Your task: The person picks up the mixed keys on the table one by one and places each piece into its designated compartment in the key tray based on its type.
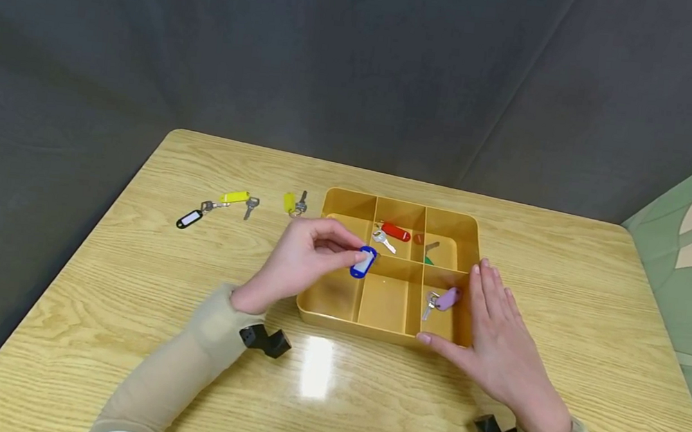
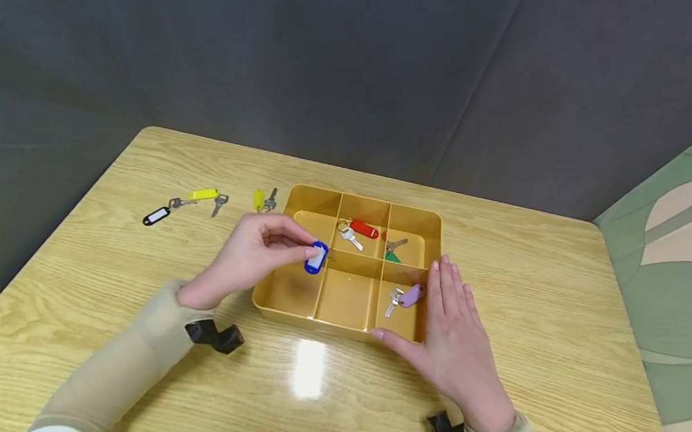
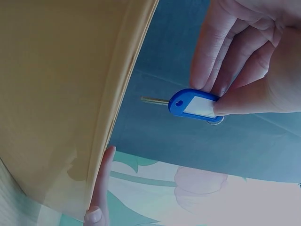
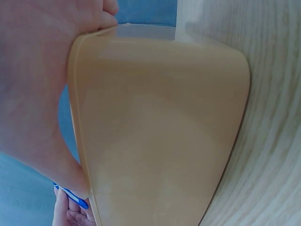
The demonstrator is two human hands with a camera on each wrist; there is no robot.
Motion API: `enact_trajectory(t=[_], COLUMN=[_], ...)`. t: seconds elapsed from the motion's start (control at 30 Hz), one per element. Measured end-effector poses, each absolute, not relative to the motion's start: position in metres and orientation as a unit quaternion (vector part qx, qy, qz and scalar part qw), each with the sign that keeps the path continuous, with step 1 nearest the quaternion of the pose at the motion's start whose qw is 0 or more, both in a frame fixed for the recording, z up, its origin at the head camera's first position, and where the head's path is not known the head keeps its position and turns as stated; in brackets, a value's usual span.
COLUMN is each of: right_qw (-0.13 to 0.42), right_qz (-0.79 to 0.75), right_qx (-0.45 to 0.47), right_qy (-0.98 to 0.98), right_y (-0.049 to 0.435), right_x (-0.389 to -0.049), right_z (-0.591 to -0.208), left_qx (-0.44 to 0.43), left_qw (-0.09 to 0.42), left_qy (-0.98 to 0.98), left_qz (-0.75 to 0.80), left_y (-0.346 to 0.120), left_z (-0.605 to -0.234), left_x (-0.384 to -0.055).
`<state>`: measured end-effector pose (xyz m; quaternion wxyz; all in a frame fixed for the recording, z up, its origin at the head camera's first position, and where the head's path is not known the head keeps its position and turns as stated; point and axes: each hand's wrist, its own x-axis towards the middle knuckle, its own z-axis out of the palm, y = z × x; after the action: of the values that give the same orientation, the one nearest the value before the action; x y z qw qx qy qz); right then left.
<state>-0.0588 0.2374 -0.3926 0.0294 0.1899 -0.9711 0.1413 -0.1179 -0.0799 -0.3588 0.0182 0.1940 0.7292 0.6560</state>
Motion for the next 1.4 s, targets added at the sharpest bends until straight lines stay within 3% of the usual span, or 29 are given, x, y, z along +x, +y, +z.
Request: enact_trajectory(t=[0.6, 1.4], right_qw=[0.019, 0.027], right_qz=[0.147, 0.14], right_qx=[0.182, 0.186], right_qy=[-0.972, -0.972], right_y=[0.237, 0.237], right_x=[-0.058, -0.059], right_z=[-0.393, -0.392], left_qx=[0.191, 0.218], left_qw=[0.063, 0.085], left_qy=[0.74, 0.725], left_qz=[0.642, 0.647], left_y=[-0.064, -0.056], left_z=[-0.365, -0.376], left_x=[-0.114, -0.115])
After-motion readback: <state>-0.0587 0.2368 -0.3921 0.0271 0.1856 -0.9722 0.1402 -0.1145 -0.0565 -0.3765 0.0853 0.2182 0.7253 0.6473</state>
